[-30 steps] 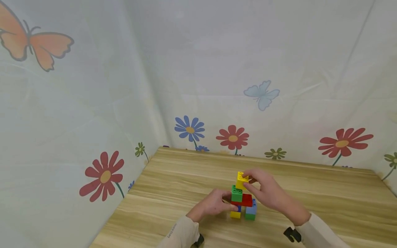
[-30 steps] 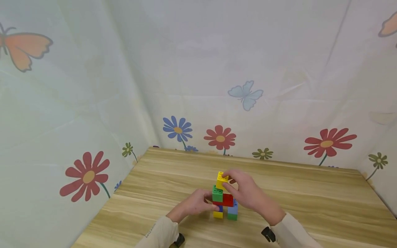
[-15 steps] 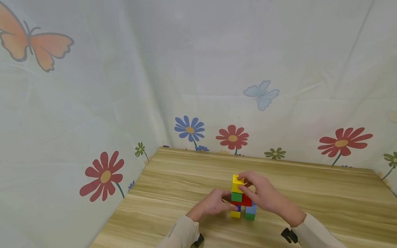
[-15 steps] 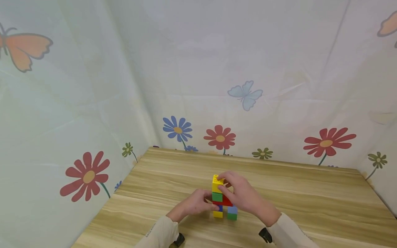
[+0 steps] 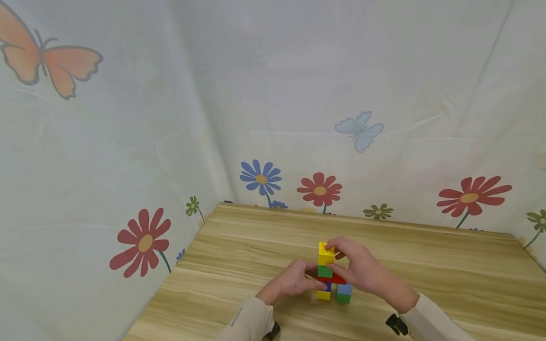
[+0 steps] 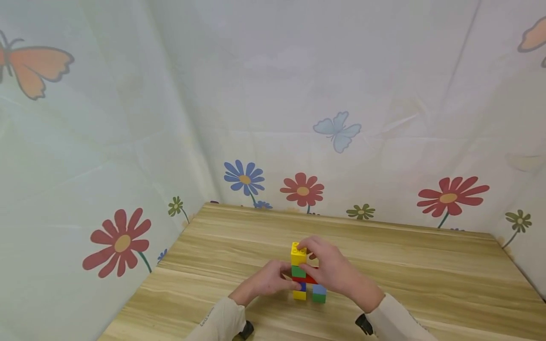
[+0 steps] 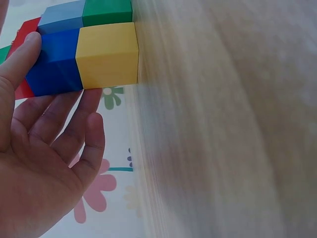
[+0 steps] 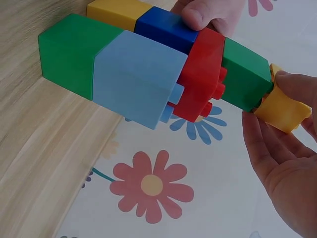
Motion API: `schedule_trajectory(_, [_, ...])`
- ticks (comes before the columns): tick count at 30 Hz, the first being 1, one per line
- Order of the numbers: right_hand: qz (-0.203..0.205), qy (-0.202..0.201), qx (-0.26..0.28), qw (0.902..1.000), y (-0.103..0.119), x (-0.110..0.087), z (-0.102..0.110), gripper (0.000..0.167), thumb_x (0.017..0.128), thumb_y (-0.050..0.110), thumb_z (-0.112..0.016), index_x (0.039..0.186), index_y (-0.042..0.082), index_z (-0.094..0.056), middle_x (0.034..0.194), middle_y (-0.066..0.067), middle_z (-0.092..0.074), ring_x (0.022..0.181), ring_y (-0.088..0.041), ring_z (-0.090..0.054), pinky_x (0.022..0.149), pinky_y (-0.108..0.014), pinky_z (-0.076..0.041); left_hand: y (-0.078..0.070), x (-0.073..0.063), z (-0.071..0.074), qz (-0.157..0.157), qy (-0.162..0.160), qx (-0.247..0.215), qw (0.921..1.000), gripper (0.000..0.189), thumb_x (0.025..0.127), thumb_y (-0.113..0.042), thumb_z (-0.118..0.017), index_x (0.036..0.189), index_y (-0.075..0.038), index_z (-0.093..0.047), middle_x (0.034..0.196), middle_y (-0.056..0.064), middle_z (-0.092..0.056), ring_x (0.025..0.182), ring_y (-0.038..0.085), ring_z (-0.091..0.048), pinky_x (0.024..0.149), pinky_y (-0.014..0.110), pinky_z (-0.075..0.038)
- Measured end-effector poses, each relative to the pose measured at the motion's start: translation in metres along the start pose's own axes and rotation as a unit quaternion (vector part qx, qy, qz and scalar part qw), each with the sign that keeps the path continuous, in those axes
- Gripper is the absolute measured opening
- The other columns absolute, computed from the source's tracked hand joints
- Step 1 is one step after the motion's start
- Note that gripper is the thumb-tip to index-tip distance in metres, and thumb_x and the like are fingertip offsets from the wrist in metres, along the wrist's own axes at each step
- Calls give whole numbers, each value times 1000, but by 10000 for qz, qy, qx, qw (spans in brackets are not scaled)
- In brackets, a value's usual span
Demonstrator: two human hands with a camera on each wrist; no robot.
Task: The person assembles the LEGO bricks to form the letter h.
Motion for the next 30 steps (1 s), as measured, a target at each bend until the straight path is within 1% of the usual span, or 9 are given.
schedule_trajectory(5, [111,9,-59,9999,2,1,0,42,75,0,-78,108,10,-55,108,0,-58,90,-15,-59,74,-29,-54,0,0,0,5,-9,-40,10000,26,85,-28,-72,108,-18,-69,95,-14,-66,86,2,-60,80,22,-47])
schedule_trajectory(9, [147,75,-117,9998,4,3,1,41,75,1,-78,109,10,-57,107,-1,-59,89,-15,-60,73,-28,-54,0,0,1,30,-34,-18,10000,26,85,-29,-72,108,-19,-69,96,-15,-66,87,2,-60,81,22,-47])
schedule_trajectory(17, [52,244,-98,9996,2,4,-1,42,76,1,-78,110,10,-56,106,1,-58,88,-13,-60,75,-28,-53,0,-1,0,40,-15,-49,10000,25,84,-28,-73,107,-19,-68,96,-14,-66,87,2,-60,81,22,-47])
schedule_trajectory(23, [-1,166,-193,9997,2,3,-2,41,75,3,-79,108,12,-57,107,2,-59,87,-11,-60,75,-28,-53,0,-1,1,60,-38,32,10000,25,84,-28,-73,107,-19,-68,95,-14,-66,86,2,-59,80,22,-47])
schedule_trajectory(26, [33,113,-269,9996,2,2,-2,41,74,4,-80,107,13,-57,107,2,-59,86,-11,-61,75,-26,-53,-1,-1,0,23,-17,49,10000,25,84,-28,-73,107,-19,-68,95,-14,-66,85,3,-59,80,22,-47])
schedule_trajectory(30, [64,84,-353,9993,2,1,-1,40,75,5,-80,108,12,-58,106,1,-59,86,-11,-60,74,-27,-53,-1,0,-1,22,-20,23,10000,25,84,-29,-72,107,-19,-68,95,-15,-66,85,2,-59,81,22,-47])
Point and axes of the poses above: each hand's wrist, its own x-axis towards the middle knuckle, its own z-axis out of the back of the hand, y = z × x, the point moved 9 cm from there along x, towards the middle knuckle
